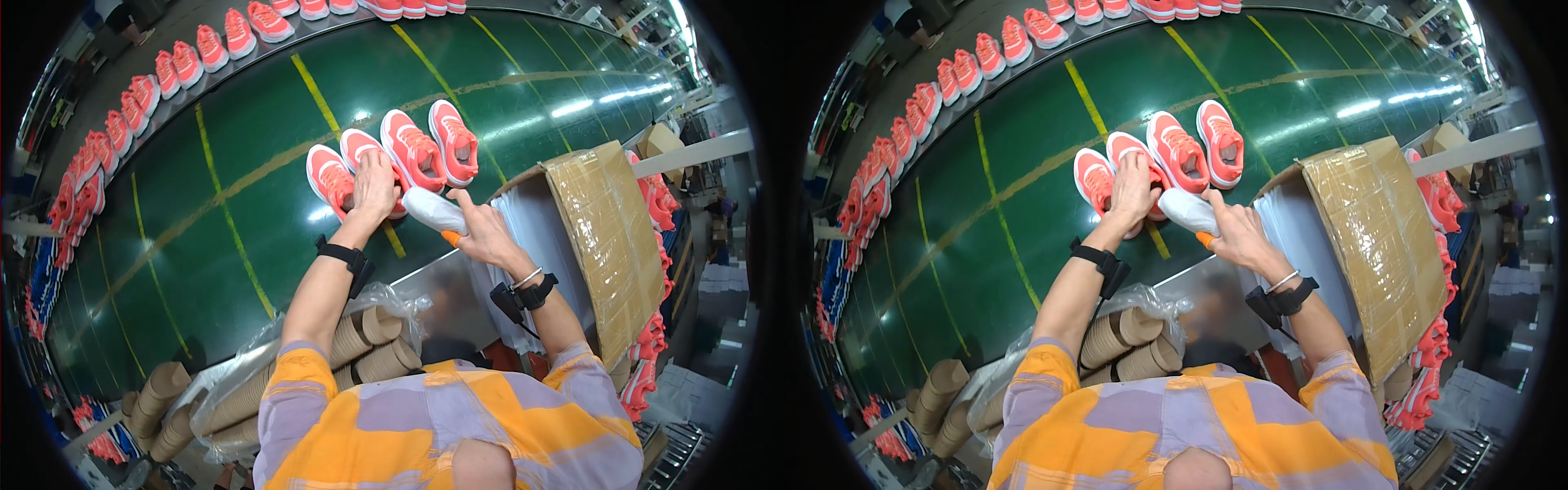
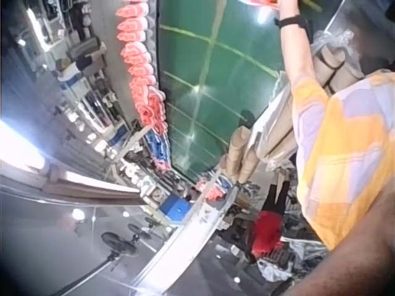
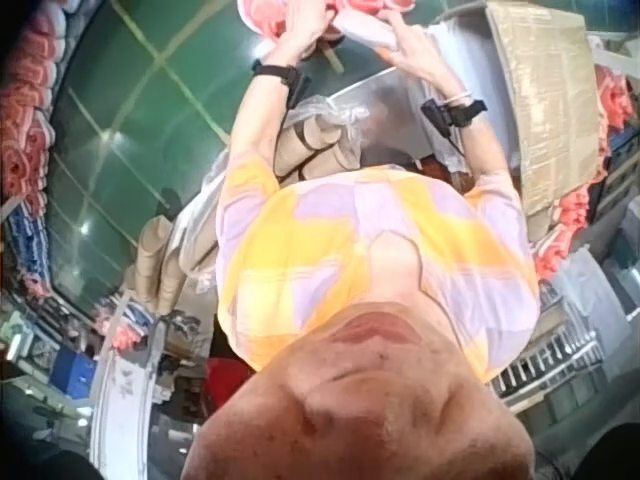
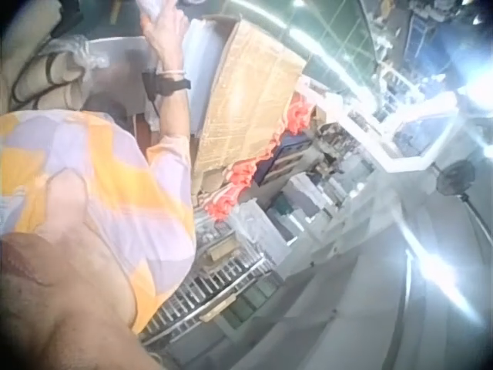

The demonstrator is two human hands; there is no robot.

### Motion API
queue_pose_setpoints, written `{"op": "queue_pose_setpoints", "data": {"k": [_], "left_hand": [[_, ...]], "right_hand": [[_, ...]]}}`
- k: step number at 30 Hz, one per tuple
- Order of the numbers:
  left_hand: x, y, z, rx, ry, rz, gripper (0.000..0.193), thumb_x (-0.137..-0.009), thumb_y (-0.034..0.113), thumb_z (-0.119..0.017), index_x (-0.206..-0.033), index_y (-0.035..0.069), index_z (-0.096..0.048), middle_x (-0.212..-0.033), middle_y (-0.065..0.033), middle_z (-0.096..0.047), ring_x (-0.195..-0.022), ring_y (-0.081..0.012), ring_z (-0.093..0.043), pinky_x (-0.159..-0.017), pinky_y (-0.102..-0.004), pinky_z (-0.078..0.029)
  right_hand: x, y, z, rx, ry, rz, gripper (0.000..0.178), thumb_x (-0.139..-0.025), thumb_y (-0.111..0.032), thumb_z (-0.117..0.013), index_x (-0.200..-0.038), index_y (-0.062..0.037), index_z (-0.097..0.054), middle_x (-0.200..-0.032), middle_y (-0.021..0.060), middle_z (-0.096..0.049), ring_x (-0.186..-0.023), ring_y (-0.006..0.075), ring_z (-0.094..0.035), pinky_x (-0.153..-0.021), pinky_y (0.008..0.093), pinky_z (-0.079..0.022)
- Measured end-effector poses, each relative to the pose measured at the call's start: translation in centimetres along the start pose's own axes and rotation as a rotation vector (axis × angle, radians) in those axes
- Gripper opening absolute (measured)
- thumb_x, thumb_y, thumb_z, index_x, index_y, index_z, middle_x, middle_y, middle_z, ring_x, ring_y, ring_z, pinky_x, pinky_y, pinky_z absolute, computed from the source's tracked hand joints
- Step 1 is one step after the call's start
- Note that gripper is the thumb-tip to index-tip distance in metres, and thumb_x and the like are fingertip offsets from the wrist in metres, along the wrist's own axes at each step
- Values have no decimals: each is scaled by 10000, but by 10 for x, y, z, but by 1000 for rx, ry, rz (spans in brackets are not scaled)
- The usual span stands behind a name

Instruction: Inspecting finished sneakers, inserting cardboard forms, and wrapping them in tissue paper on a production line.

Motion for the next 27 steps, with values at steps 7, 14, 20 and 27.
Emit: {"op": "queue_pose_setpoints", "data": {"k": [7, 14, 20, 27], "left_hand": [[-36, -10, -20, 50, -318, -224, 272, -800, 129, -642, -944, -75, -534, -975, -226, -530, -917, -388, -579, -767, -450, -506], [-43, -44, -13, 25, -208, -300, 241, -834, 114, -568, -971, -79, -522, -1014, -228, -537, -970, -387, -551, -833, -451, -485], [-42, -20, -31, 55, -247, -396, 161, -785, 54, -507, -879, -73, -535, -892, -243, -563, -923, -401, -560, -795, -460, -467], [-34, -22, -14, 81, -343, -267, 168, -845, 101, -541, -929, -45, -533, -923, -243, -580, -880, -399, -592, -762, -463, -489]], "right_hand": [[-89, 15, -33, 50, -97, 51, 558, -710, -210, -736, -1105, -17, -392, -782, 291, -623, -797, 473, -619, -705, 548, -483], [-127, 14, -52, 44, 40, 61, 539, -683, -155, -724, -1080, -10, -390, -740, 275, -616, -759, 469, -620, -662, 516, -497], [-145, 19, -68, 188, 38, 17, 528, -674, -144, -699, -1074, -4, -385, -725, 272, -617, -688, 467, -621, -639, 527, -508], [-133, 28, -95, -26, -250, 51, 864, -880, -255, -607, -1445, 53, -30, -1335, 386, -350, -1163, 489, -475, -978, 463, -412]]}}
Point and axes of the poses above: each hand's wrist, its own x-axis away from the middle knuckle, its own z-axis out of the back of the hand, y = z × x, the point moved 6 cm from there along -x, towards the middle knuckle
